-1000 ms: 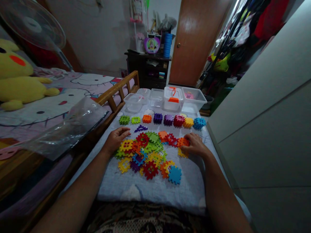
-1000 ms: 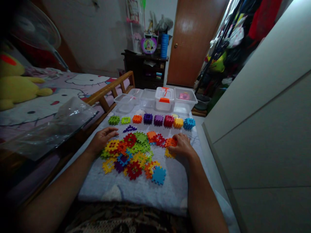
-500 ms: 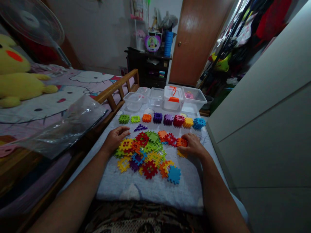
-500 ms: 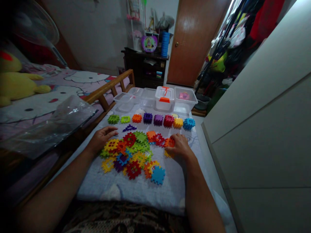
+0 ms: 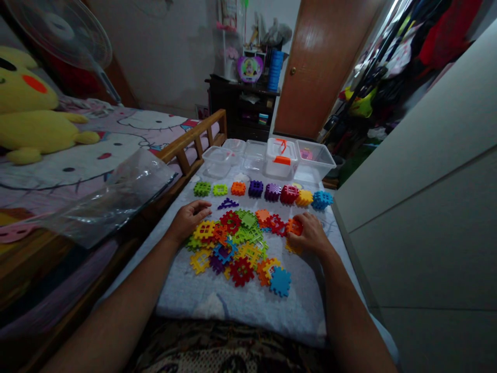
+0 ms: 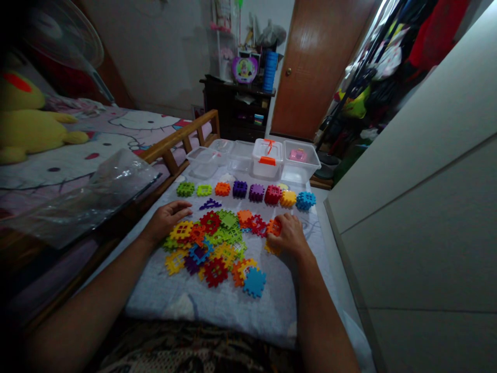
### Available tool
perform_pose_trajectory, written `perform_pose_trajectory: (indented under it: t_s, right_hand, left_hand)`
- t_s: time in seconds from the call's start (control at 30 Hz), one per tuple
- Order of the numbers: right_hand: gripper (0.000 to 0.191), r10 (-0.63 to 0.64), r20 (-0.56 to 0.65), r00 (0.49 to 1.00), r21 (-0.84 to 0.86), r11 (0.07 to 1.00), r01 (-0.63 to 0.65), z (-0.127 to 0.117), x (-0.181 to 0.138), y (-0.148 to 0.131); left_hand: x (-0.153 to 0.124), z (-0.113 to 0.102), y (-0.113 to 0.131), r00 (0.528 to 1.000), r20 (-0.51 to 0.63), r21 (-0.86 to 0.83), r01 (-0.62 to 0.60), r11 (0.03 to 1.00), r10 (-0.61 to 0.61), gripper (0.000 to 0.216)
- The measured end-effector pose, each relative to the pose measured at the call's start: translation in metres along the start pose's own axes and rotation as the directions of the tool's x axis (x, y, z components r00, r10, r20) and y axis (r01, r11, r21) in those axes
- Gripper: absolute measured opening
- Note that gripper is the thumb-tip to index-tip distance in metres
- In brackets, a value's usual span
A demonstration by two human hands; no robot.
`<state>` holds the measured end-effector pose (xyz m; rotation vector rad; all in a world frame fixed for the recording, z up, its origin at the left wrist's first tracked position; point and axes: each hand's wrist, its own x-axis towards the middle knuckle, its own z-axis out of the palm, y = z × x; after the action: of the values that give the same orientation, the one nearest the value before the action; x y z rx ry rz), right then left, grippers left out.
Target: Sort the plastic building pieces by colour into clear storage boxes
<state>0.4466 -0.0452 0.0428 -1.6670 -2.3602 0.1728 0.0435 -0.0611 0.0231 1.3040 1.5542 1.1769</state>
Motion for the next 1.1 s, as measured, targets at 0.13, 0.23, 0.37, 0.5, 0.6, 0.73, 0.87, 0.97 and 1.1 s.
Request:
perform_pose_trajectory:
  t_s: [0.13,0.23,0.37,0.5,0.6,0.73,0.87,0.97,1.1]
  right_hand:
    - [0.041,0.028,-0.045,0.999,-0.010,1.000,-0.029,0.003,0.000,0.005]
    - [0.046,0.045,-0.027,0.999,-0.010,0.999,-0.045,0.006,-0.001,0.008]
    - [0.048,0.054,-0.013,0.998,0.011,0.998,-0.054,0.006,-0.003,0.011]
    - [0.039,0.052,0.001,0.999,0.030,0.998,-0.052,0.004,-0.003,0.011]
    - [0.037,0.035,-0.006,0.999,0.047,0.998,-0.035,0.004,-0.001,0.010]
    - [0.040,0.039,0.007,0.999,0.022,0.999,-0.039,0.004,0.000,0.007]
    - [0.038,0.061,0.002,0.998,0.012,0.998,-0.061,0.003,-0.002,0.005]
    - [0.038,0.067,-0.036,0.997,0.051,0.997,-0.065,-0.003,-0.002,0.006]
    - [0.042,0.008,-0.141,0.990,0.092,0.996,0.005,-0.020,0.011,-0.003]
  left_hand:
    - [0.000,0.000,0.001,1.000,0.002,0.014,-0.013,1.000,0.013,0.052]
    - [-0.001,0.000,0.004,1.000,0.003,0.015,-0.006,1.000,0.006,0.051]
    - [-0.002,0.000,0.005,1.000,0.011,0.017,-0.008,1.000,0.007,0.050]
    - [-0.002,0.000,0.003,1.000,0.017,0.020,-0.007,1.000,0.006,0.050]
    - [-0.002,0.000,0.002,0.999,0.025,0.024,-0.020,1.000,0.020,0.048]
    - [-0.001,0.000,0.001,0.999,0.034,0.031,-0.030,0.999,0.029,0.047]
    - [-0.001,0.000,-0.002,0.998,0.041,0.049,-0.048,0.998,0.046,0.045]
    - [-0.001,0.001,-0.005,0.997,0.043,0.067,-0.073,0.995,0.070,0.042]
    - [0.001,0.001,-0.009,0.994,0.053,0.082,-0.104,0.991,0.100,0.039]
